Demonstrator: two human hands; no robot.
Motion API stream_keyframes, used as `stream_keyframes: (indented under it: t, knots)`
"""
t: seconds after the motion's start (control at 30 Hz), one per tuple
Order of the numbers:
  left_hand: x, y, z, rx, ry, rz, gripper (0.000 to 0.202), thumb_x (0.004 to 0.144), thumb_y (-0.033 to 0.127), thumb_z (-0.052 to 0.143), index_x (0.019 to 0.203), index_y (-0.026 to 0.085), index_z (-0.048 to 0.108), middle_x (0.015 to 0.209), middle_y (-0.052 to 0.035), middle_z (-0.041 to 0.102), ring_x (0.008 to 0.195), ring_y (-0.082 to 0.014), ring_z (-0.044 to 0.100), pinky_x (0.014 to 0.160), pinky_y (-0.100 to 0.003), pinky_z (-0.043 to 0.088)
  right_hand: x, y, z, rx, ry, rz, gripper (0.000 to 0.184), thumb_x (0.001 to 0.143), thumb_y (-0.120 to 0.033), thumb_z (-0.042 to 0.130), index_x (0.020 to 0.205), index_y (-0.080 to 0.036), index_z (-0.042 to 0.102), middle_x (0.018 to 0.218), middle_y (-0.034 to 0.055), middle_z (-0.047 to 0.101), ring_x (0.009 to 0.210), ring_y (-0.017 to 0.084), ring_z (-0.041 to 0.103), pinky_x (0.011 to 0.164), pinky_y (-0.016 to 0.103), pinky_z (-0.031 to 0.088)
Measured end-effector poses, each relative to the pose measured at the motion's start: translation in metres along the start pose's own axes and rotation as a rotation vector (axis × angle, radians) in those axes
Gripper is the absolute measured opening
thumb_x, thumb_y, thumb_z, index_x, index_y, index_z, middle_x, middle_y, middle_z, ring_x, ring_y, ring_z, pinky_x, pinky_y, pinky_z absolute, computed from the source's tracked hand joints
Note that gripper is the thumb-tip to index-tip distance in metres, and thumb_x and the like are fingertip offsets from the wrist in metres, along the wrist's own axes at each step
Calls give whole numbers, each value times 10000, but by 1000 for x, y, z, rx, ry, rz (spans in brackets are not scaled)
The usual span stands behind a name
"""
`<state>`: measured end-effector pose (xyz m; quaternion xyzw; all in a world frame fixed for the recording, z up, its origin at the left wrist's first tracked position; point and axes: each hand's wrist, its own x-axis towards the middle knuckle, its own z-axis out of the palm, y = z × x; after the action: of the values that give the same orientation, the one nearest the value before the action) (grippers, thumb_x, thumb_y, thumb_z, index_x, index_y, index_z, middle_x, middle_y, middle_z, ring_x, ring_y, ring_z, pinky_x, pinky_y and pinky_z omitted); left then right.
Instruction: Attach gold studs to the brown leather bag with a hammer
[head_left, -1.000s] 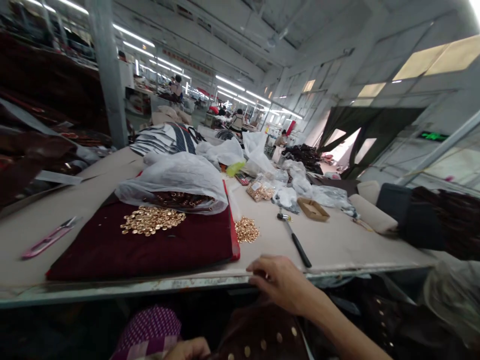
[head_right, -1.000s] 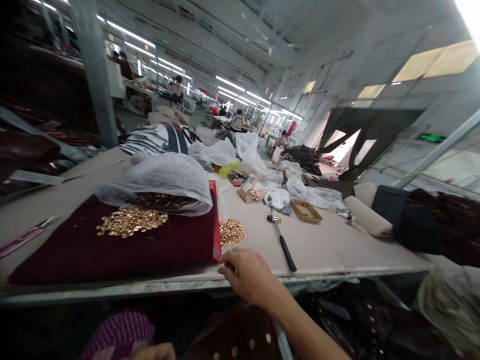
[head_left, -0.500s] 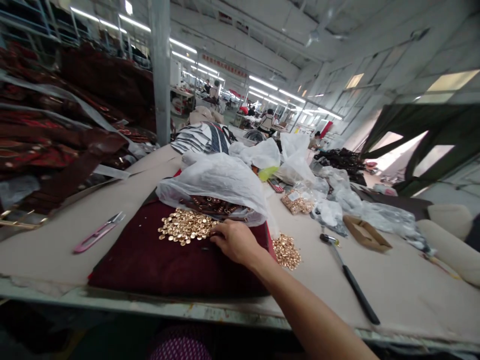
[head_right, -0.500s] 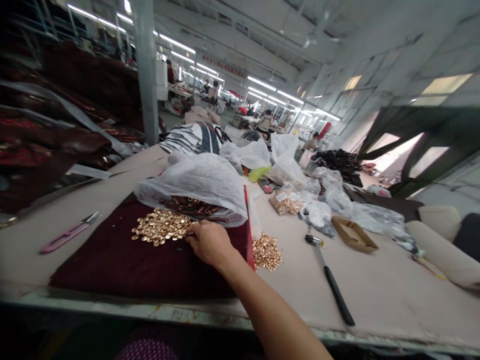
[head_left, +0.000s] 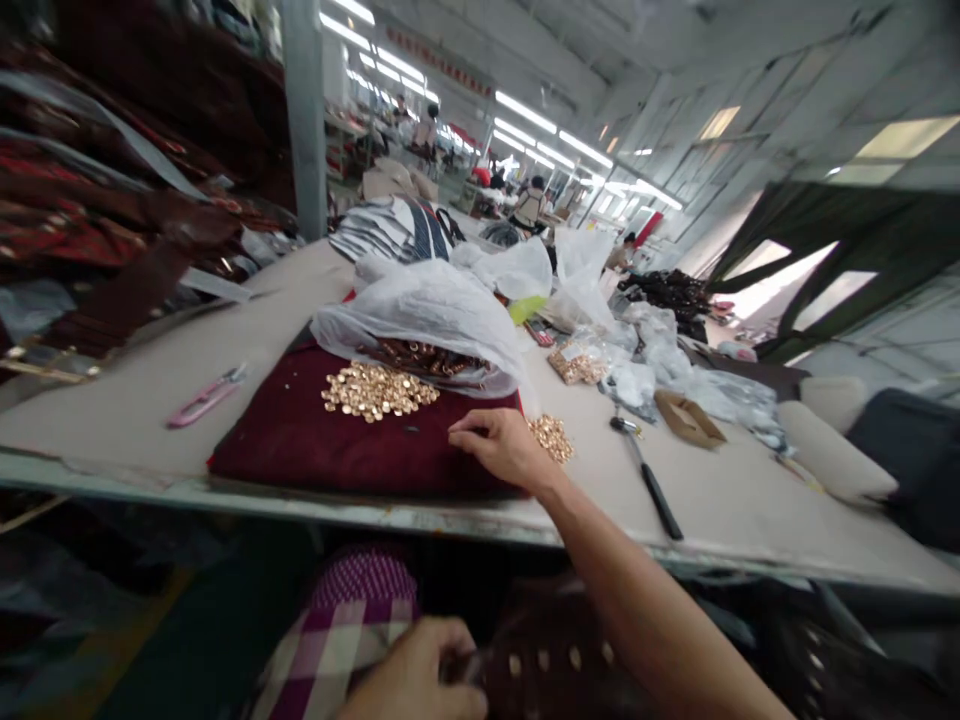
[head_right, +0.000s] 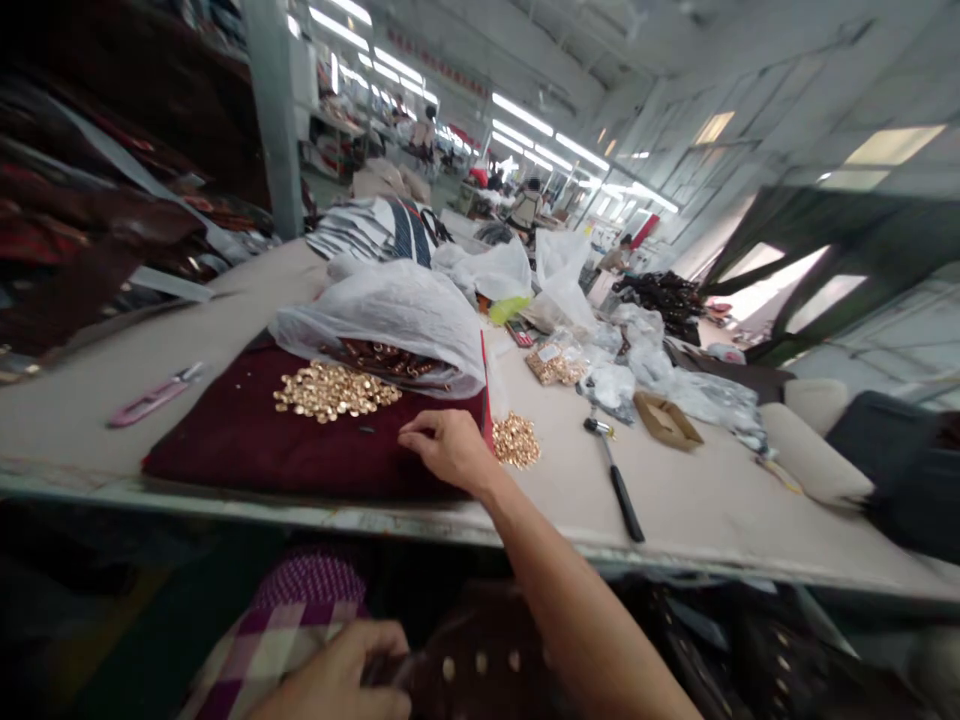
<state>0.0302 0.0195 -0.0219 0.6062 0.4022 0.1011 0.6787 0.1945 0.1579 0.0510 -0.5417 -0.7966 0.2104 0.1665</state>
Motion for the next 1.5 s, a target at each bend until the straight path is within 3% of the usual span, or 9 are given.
stream_keyframes:
  t: [0.1,0.27,0.43,0.63,0.9,1.33,1.5]
  knots:
    - [1,-7,11,-46,-44,-35,166,751,269,663,838,141,603,746,30,549,732,-142,523,652,-264,391,-72,-5,-12,149,-71,91,66,881,-209,701,880,-168,754,778,-15,744,696,126,669,618,187,466]
    - [0,-10,26,-66,-93,-36,262,635,347,615,811,153,601,705,33,550,702,-155,495,611,-262,335,-183,-24,-1,252,-183,191,51,826,-122,736,803,-165,752,730,-18,726,663,116,658,612,185,435]
    - [-6,-3,41,-14,-92,16,260,617,342,609,797,154,605,689,34,553,681,-154,495,597,-260,338,-235,-22,29,206,-106,57,64,801,-102,774,810,-163,755,766,11,722,720,134,658,660,200,428]
    - [-12,-1,55,61,-52,44,214,623,308,587,775,157,599,683,42,532,681,-145,476,600,-257,326,-255,-24,38,254,53,106,90,782,-58,756,782,-146,738,760,18,722,702,139,665,654,202,441]
    - [-18,-4,64,148,-29,74,206,640,301,571,786,161,610,680,44,532,674,-142,474,585,-253,315,-264,-31,40,241,86,130,94,781,-62,734,765,-154,745,747,17,738,690,134,674,651,196,440]
    - [-33,8,76,279,56,110,68,688,241,506,705,188,547,637,49,508,638,-135,468,578,-267,291,-258,-38,26,334,-71,375,38,756,-134,762,739,-168,766,662,-31,719,608,99,635,557,170,387]
    - [-32,8,80,219,12,128,76,705,263,507,705,190,527,644,50,485,630,-128,453,566,-262,296,-260,-37,18,331,-117,346,66,780,-115,742,753,-173,756,671,-40,704,627,99,627,586,176,394]
